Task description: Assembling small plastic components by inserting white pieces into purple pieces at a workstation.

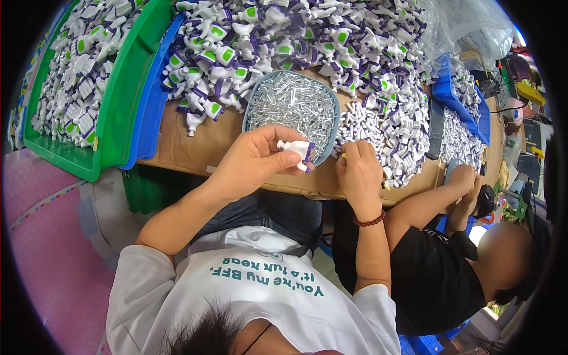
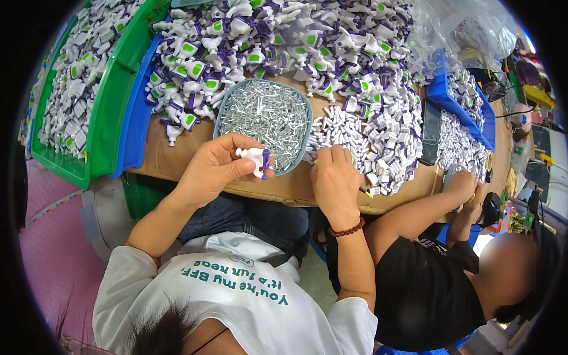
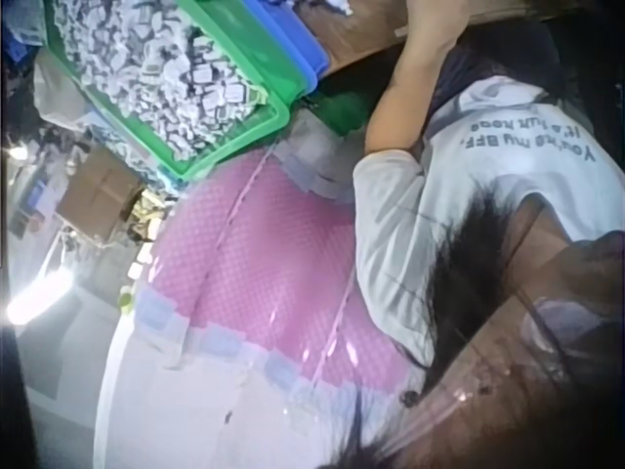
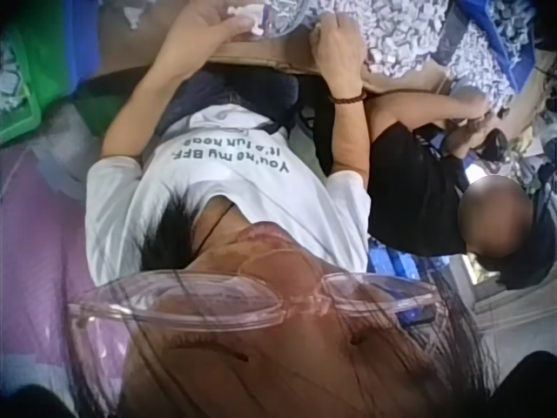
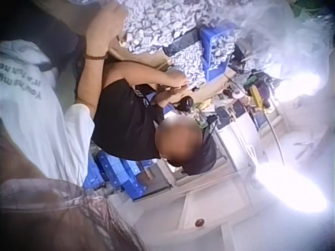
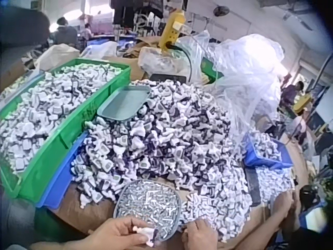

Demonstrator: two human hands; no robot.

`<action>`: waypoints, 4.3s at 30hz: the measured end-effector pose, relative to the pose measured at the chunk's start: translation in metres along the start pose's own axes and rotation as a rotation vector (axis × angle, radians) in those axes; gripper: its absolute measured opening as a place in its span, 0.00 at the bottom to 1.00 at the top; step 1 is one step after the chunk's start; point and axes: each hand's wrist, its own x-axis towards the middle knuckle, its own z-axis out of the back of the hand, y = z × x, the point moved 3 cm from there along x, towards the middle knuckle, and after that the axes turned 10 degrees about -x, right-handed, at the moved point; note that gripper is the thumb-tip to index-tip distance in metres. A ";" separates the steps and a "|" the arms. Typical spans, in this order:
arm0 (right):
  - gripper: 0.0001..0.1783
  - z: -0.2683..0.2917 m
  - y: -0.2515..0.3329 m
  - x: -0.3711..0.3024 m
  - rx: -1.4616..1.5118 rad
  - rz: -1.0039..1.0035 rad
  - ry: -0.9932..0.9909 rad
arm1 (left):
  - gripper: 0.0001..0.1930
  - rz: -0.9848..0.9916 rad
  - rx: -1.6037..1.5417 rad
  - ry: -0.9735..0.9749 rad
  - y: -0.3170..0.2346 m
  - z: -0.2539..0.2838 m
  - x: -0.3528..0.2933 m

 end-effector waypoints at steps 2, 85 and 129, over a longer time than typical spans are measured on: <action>0.09 0.000 -0.003 0.000 0.009 -0.028 -0.068 | 0.11 0.011 0.002 -0.009 0.002 0.000 -0.001; 0.14 0.054 0.020 0.033 1.260 -0.131 0.343 | 0.11 0.089 -0.109 0.111 0.007 -0.013 0.001; 0.08 0.048 0.027 0.022 1.074 -0.059 0.053 | 0.10 0.039 -0.167 -0.132 0.009 -0.004 -0.002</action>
